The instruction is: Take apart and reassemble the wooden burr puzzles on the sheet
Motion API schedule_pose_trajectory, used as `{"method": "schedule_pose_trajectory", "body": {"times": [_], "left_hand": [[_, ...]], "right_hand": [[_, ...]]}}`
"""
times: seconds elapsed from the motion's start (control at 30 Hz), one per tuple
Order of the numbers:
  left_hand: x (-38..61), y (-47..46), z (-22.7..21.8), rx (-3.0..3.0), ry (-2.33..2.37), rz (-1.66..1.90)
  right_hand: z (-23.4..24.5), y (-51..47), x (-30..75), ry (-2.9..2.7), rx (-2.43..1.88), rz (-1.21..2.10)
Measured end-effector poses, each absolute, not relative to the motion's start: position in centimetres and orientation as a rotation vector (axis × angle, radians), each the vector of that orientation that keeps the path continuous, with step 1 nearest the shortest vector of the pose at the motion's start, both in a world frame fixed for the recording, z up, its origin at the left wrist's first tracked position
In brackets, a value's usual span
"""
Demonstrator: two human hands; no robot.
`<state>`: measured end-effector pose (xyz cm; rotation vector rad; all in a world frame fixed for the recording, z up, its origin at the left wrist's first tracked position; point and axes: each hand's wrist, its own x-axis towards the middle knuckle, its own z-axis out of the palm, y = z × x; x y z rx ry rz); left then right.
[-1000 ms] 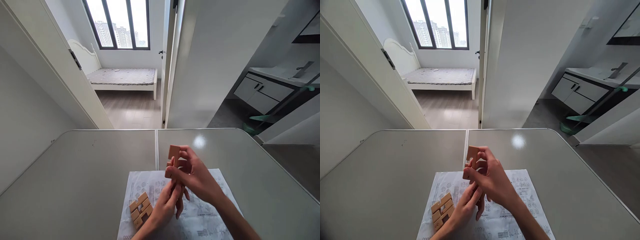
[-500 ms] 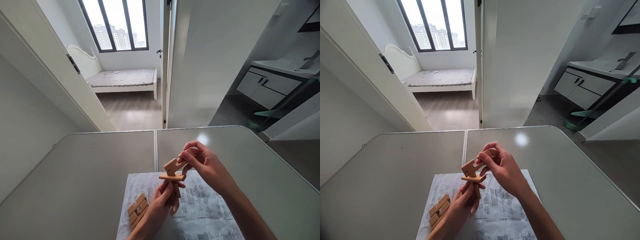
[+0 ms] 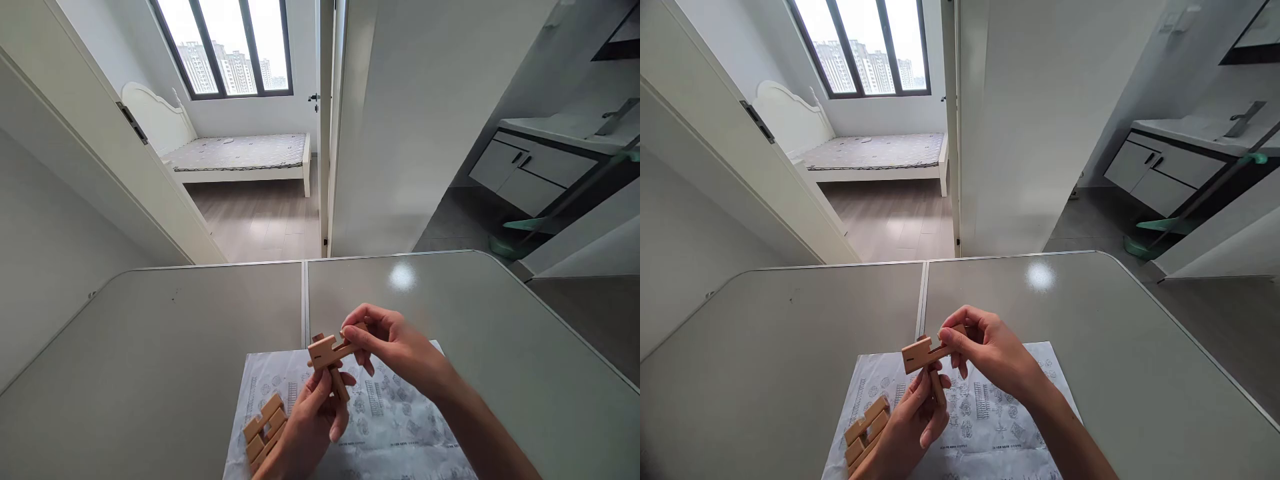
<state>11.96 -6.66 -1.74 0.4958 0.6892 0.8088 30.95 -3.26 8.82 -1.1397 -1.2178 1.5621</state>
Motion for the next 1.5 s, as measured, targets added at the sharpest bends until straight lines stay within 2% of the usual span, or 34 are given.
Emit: {"method": "schedule_pose_trajectory", "body": {"times": [0.83, 1.13, 1.5], "left_hand": [[11.9, -6.8, -1.3, 0.421, 0.586, 0.784], [11.8, -7.0, -0.6, 0.402, 0.510, 0.776], [12.6, -7.1, -2.7, 0.543, 0.564, 0.746]], "right_hand": [[8.6, -4.0, 30.7, -1.337, -1.239, 1.519], [7.7, -3.5, 31.3, -1.436, -1.096, 1.632], [6.4, -3.2, 32.5, -1.591, -1.288, 1.543]]}}
